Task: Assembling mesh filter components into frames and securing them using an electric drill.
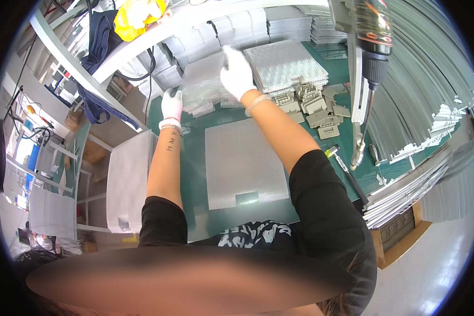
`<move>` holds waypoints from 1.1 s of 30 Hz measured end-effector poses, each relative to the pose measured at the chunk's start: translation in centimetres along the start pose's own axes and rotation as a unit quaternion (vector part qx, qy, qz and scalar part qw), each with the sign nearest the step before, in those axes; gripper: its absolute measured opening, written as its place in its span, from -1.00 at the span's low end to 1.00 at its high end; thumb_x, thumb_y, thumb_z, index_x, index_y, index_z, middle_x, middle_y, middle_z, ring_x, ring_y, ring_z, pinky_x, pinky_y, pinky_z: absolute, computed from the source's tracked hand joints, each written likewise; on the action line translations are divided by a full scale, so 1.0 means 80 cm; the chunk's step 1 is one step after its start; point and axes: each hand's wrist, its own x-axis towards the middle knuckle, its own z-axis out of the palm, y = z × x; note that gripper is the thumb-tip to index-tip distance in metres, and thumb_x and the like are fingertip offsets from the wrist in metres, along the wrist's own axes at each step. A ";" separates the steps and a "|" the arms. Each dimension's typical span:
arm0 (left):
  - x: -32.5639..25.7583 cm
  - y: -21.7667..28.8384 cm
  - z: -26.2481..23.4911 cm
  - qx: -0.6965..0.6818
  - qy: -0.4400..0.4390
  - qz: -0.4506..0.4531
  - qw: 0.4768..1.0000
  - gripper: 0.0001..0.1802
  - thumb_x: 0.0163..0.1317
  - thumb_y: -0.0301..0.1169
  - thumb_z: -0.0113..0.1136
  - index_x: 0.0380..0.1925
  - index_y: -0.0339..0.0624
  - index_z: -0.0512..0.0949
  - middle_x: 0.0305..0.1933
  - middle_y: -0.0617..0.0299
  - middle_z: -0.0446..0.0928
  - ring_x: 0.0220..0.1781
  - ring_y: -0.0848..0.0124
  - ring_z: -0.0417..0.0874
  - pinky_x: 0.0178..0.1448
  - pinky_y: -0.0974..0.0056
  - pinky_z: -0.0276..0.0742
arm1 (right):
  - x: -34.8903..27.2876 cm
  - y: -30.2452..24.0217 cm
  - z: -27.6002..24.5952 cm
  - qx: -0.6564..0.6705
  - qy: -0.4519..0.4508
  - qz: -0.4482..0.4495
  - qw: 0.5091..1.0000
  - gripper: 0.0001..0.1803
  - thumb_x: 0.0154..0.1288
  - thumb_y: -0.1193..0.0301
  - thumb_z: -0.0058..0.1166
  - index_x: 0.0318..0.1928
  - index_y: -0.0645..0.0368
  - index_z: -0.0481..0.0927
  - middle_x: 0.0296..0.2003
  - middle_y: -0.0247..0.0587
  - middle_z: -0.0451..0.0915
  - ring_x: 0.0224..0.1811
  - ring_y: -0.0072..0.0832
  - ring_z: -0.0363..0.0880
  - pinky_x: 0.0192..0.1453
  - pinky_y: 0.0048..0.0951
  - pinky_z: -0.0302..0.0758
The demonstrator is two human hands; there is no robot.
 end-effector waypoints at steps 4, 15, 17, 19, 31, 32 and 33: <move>-0.005 -0.083 -0.034 -0.161 -0.076 0.051 0.983 -0.40 0.30 -0.13 0.18 0.16 -0.41 0.47 0.10 -0.03 0.60 0.11 0.10 0.60 0.29 0.22 0.40 | 0.012 -0.020 -0.019 0.495 0.117 0.162 0.846 -0.08 0.06 0.60 0.17 0.47 0.18 0.09 0.30 0.22 0.33 0.30 -0.07 0.41 0.29 -0.15 0.44; -0.020 -0.009 -0.046 -0.418 -0.168 -0.124 0.884 -0.50 0.37 -0.28 0.08 0.24 -0.31 0.40 0.11 0.01 0.57 0.13 0.27 0.58 0.26 0.26 0.43 | -0.007 0.035 -0.058 0.262 -0.067 0.127 0.954 0.04 0.03 0.51 0.26 0.51 0.19 -0.02 0.40 0.16 0.23 0.42 -0.15 0.29 0.44 -0.35 0.27; -0.035 0.029 -0.041 -0.433 -0.260 -0.181 0.844 -0.35 0.51 0.02 -0.32 0.33 -0.23 0.36 0.25 -0.04 0.50 0.33 0.18 0.46 0.41 0.22 0.28 | -0.025 0.051 -0.070 0.242 -0.031 0.114 0.963 0.02 0.06 0.49 0.23 0.51 0.17 -0.01 0.41 0.13 0.23 0.45 -0.16 0.24 0.48 -0.39 0.21; -0.037 -0.032 -0.080 -0.316 -0.293 -0.134 0.893 -0.28 0.50 0.08 -0.42 0.34 -0.28 0.33 0.27 -0.03 0.49 0.38 0.18 0.39 0.47 0.25 0.15 | -0.030 0.001 -0.058 0.169 -0.003 0.034 0.985 -0.06 0.16 0.47 0.15 0.53 0.02 0.00 0.36 0.15 0.31 0.40 -0.15 0.32 0.46 -0.41 0.24; -0.096 -0.056 -0.034 -0.345 -0.296 -0.220 0.863 -0.15 0.46 0.24 -0.59 0.38 -0.20 0.28 0.38 0.11 0.41 0.46 0.19 0.30 0.56 0.22 -0.06 | -0.062 0.019 -0.063 0.261 -0.066 0.156 0.950 -0.52 0.22 0.50 0.01 0.19 0.13 0.54 0.09 -0.12 0.61 0.15 -0.29 0.57 0.30 -0.40 0.43; -0.101 -0.072 -0.026 -0.346 -0.297 -0.222 0.862 -0.15 0.46 0.24 -0.59 0.38 -0.20 0.28 0.38 0.11 0.41 0.46 0.19 0.30 0.56 0.22 -0.06 | -0.068 0.019 -0.069 0.230 -0.117 0.129 0.958 -0.51 0.23 0.49 0.02 0.20 0.12 0.53 0.10 -0.13 0.61 0.16 -0.30 0.56 0.31 -0.39 0.42; -0.102 -0.083 -0.015 -0.320 -0.307 -0.199 0.874 -0.16 0.47 0.22 -0.58 0.37 -0.21 0.30 0.39 0.11 0.40 0.46 0.20 0.31 0.55 0.22 -0.04 | -0.073 0.021 -0.075 0.194 -0.165 0.102 0.962 -0.51 0.23 0.49 0.03 0.21 0.11 0.53 0.11 -0.13 0.61 0.16 -0.30 0.56 0.31 -0.38 0.41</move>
